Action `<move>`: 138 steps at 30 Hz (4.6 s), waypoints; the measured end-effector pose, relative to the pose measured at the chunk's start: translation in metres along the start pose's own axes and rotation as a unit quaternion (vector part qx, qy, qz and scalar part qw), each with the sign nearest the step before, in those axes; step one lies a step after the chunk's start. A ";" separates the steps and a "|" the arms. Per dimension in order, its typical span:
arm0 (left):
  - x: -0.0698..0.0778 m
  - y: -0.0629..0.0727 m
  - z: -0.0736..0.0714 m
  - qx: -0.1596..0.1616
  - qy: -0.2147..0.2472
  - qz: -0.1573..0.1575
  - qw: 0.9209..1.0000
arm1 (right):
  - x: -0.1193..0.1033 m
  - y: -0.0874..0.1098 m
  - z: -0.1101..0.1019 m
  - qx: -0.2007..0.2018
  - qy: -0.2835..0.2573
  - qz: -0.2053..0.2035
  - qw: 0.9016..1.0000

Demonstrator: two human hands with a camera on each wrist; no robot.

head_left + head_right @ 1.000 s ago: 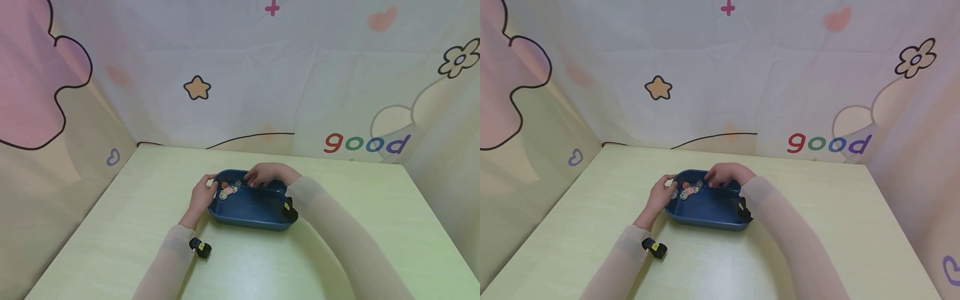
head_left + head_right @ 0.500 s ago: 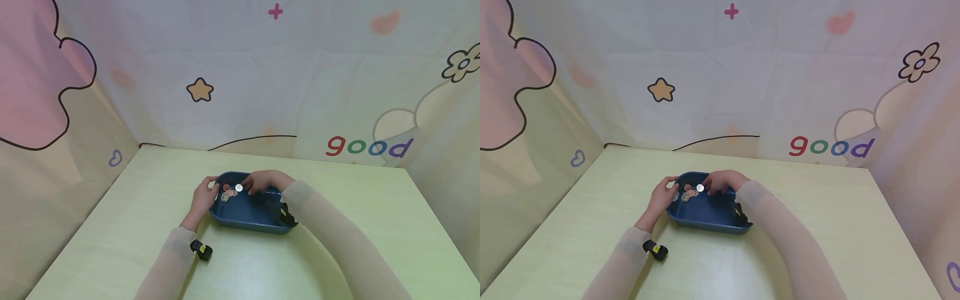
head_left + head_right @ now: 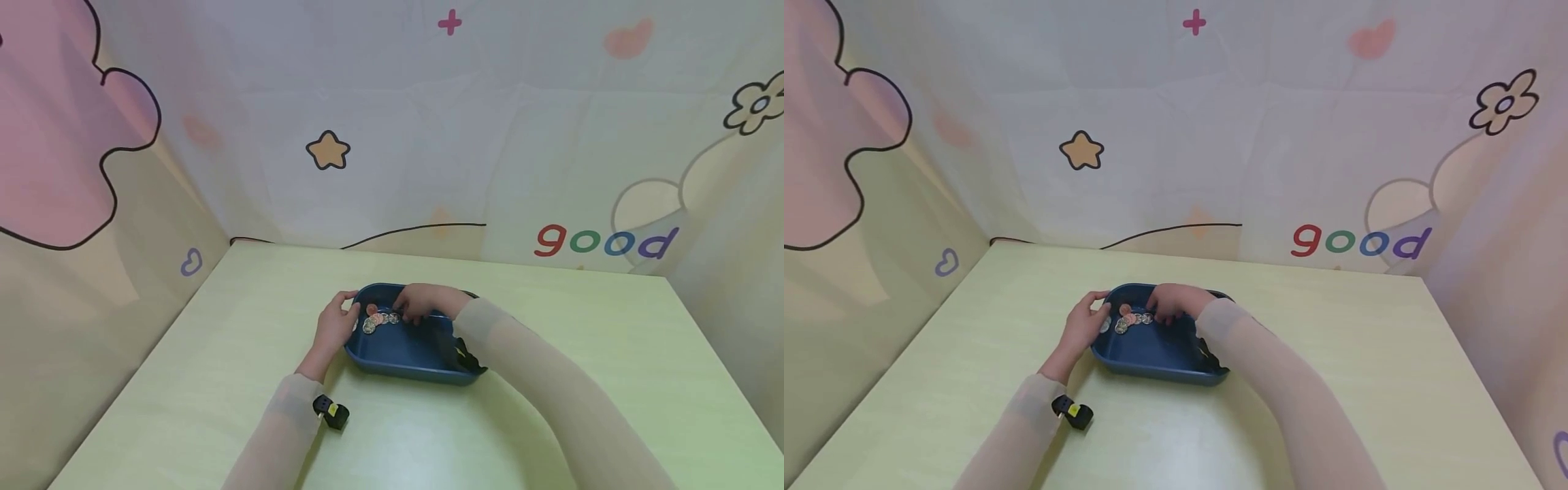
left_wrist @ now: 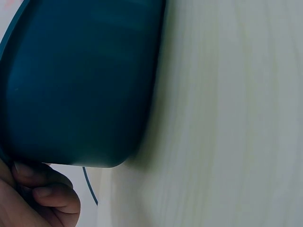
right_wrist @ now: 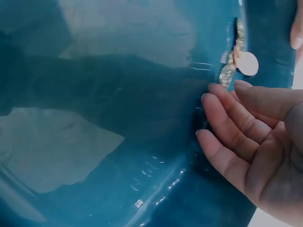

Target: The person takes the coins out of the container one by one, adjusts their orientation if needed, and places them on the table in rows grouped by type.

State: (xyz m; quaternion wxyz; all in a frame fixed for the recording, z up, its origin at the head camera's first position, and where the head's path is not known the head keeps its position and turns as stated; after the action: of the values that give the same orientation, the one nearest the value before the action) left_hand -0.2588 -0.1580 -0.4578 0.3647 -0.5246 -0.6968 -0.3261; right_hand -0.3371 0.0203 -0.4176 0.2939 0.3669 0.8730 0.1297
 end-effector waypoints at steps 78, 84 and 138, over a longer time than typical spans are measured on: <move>0.002 0.000 0.002 0.006 -0.009 0.001 1.000 | 0.004 0.094 -0.039 0.145 -0.141 -0.062 0.977; 0.002 0.000 0.002 0.004 -0.008 0.001 1.000 | 0.026 0.128 -0.034 0.183 -0.160 -0.038 0.969; 0.002 0.001 0.002 0.001 -0.002 0.001 1.000 | 0.169 0.189 0.050 0.254 -0.236 0.184 0.920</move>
State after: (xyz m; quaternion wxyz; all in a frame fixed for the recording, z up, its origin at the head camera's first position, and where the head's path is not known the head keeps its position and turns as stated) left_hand -0.2587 -0.1551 -0.4571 0.3639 -0.5254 -0.6977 -0.3236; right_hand -0.2944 0.2737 -0.4439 0.3597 0.6031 0.6990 -0.1350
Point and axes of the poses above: each hand's wrist, its own y-axis away from the middle knuckle, its own z-axis out of the palm, x = y × z, the point moved 2 cm from there along -y, towards the middle knuckle, and after that the axes turned 6 degrees about -z, right-handed, at the moved point
